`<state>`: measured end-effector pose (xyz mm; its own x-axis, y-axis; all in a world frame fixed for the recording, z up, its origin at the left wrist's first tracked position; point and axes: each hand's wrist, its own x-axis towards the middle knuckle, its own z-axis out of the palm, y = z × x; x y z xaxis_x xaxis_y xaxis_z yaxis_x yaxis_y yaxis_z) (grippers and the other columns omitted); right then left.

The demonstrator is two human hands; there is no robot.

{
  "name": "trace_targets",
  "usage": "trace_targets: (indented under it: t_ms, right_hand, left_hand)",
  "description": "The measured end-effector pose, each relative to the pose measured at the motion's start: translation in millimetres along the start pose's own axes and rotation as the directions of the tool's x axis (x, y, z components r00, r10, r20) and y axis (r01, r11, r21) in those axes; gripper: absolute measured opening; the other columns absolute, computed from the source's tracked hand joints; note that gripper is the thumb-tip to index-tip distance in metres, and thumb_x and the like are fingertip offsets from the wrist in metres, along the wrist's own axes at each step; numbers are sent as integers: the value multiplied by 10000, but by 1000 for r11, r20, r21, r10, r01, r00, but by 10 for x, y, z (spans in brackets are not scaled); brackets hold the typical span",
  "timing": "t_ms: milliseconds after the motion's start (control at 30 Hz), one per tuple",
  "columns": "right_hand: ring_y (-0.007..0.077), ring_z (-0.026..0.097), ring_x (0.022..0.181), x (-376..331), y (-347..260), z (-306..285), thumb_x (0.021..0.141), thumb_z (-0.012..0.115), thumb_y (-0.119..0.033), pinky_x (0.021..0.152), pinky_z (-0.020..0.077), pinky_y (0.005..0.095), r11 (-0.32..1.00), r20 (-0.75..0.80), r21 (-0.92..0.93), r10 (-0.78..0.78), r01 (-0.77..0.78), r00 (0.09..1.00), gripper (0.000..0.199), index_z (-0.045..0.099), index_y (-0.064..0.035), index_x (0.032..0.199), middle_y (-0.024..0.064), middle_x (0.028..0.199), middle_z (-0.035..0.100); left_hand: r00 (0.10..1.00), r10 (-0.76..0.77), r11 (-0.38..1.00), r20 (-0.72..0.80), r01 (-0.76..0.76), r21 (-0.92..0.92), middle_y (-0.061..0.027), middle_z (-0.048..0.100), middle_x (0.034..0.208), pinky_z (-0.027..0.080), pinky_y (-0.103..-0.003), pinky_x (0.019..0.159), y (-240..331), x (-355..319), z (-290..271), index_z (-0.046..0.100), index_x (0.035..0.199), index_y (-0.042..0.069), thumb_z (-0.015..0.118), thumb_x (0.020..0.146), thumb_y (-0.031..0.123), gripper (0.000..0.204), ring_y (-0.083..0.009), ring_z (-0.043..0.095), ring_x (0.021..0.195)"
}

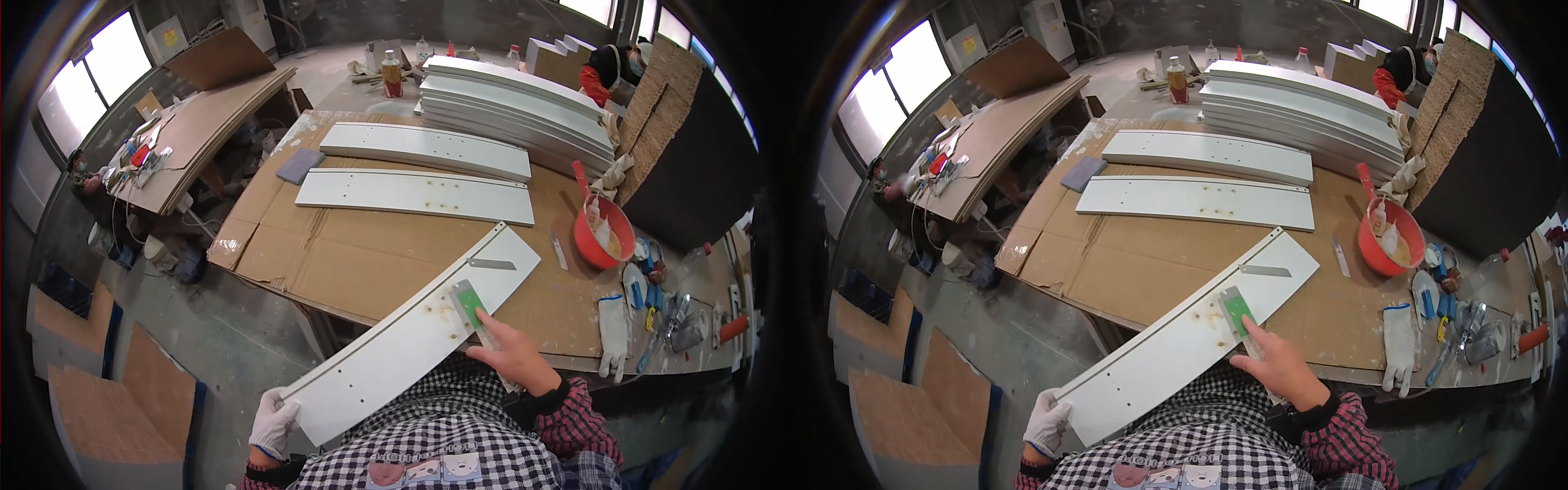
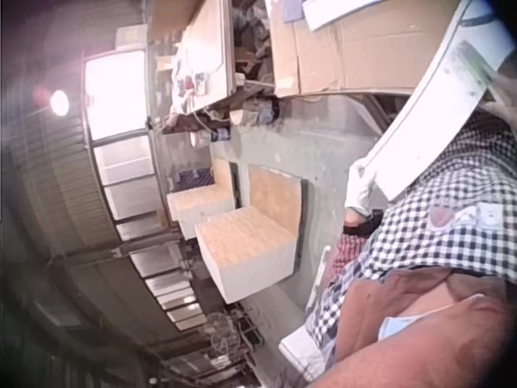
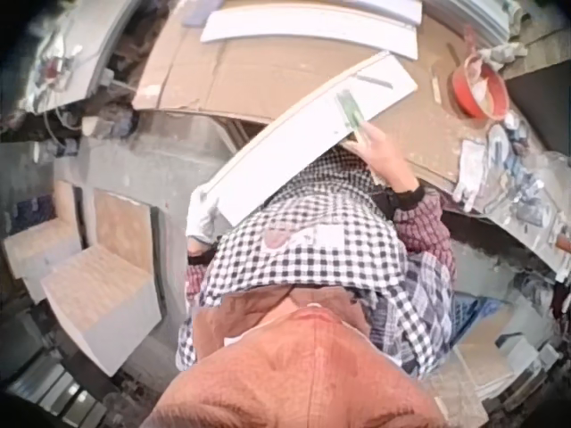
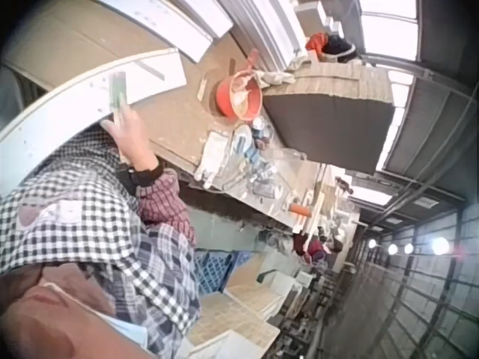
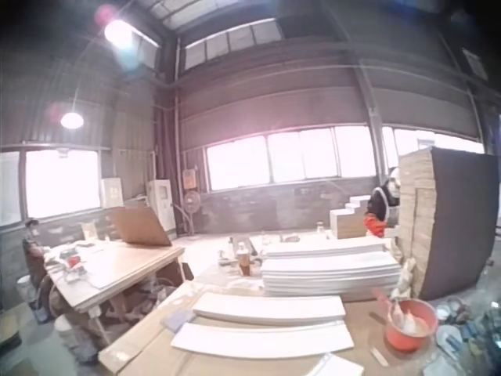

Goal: The person scrapes adhesive residue from white rectangular panels using a utility knife. They work on multiple panels laid out on a cardboard-covered table, scraping the surface to remove small spots of glue or tape.

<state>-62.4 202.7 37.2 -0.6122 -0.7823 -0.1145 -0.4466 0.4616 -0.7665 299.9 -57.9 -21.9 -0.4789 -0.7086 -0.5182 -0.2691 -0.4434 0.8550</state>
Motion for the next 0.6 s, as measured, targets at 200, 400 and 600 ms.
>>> trace_targets:
  t_ms: [200, 400, 600]
  right_hand:
    - [422, 592, 794, -133, 126, 144, 851, 646, -270, 740, 477, 473, 975, 47, -220, 37, -26, 998, 683, 366, -130, 1458, 254, 849, 580]
    - [432, 612, 807, -67, -100, 136, 881, 603, -295, 722, 488, 488, 937, 91, -344, 89, -53, 992, 649, 355, -133, 1458, 262, 858, 614]
    - [424, 628, 765, -226, -54, 171, 904, 588, -310, 683, 497, 489, 932, 39, -339, 150, -128, 988, 612, 362, -177, 1457, 238, 846, 634]
  left_hand:
    - [942, -140, 789, 304, -80, 609, -30, 638, 845, 472, -229, 654, 333, 144, 220, 597, 999, 1, 737, 823, 307, 379, -75, 567, 749]
    - [785, -234, 639, 573, -320, 699, -102, 649, 987, 493, -294, 788, 896, 644, 1328, 564, 1182, -35, 595, 875, 397, 531, -153, 610, 890]
    - [784, -393, 471, 481, -277, 837, -108, 622, 927, 486, -307, 756, 1005, 655, 1716, 579, 1183, -1, 569, 881, 453, 546, -169, 580, 854]
